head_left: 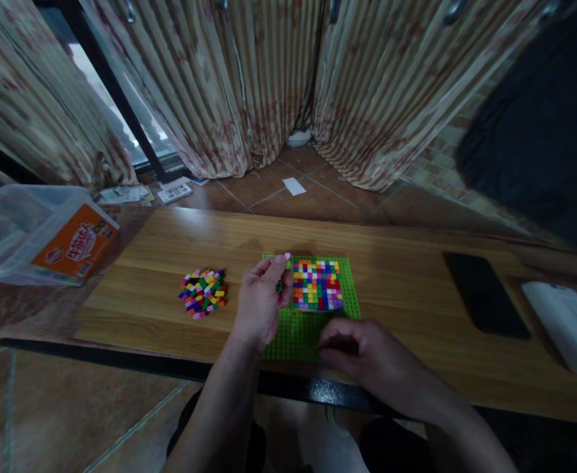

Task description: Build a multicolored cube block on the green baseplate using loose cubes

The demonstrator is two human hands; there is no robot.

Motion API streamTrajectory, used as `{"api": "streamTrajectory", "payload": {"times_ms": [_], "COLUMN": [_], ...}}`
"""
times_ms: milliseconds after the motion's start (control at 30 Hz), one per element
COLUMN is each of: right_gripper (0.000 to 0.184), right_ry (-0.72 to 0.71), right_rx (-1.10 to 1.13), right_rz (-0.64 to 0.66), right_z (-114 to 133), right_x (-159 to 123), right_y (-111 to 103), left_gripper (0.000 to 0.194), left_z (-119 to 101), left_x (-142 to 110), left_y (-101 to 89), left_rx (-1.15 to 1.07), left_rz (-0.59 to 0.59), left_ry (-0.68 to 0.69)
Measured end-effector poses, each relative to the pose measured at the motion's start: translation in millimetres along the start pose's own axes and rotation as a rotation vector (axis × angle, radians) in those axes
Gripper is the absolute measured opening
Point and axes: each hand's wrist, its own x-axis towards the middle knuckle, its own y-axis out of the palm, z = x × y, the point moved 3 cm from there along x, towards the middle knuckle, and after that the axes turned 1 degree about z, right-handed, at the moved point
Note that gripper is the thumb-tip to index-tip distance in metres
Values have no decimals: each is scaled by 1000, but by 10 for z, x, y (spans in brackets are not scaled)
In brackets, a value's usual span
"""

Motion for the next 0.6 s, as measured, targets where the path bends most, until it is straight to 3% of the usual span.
{"api": "streamTrajectory", "payload": {"times_ms": [100,233,400,600], "right_gripper": [8,11,10,11], "right_ry": [-74,-126,-153,-234], "right_rx": [364,599,517,317], "right_rz": [0,-256,-606,-737], "right_z": [42,-45,-143,-78], "right_x": [-9,76,179,211], "right_y": [-97,-242,-322,-267], "left_gripper": [24,24,26,26], "left_z": [-1,-2,1,22], "left_x": [-4,-7,-8,-8], "left_y": [-1,3,10,4], "left_rx": [-6,-6,3,-9], "left_rz": [-4,0,6,14], "left_ry": [4,-1,-15,-22]}}
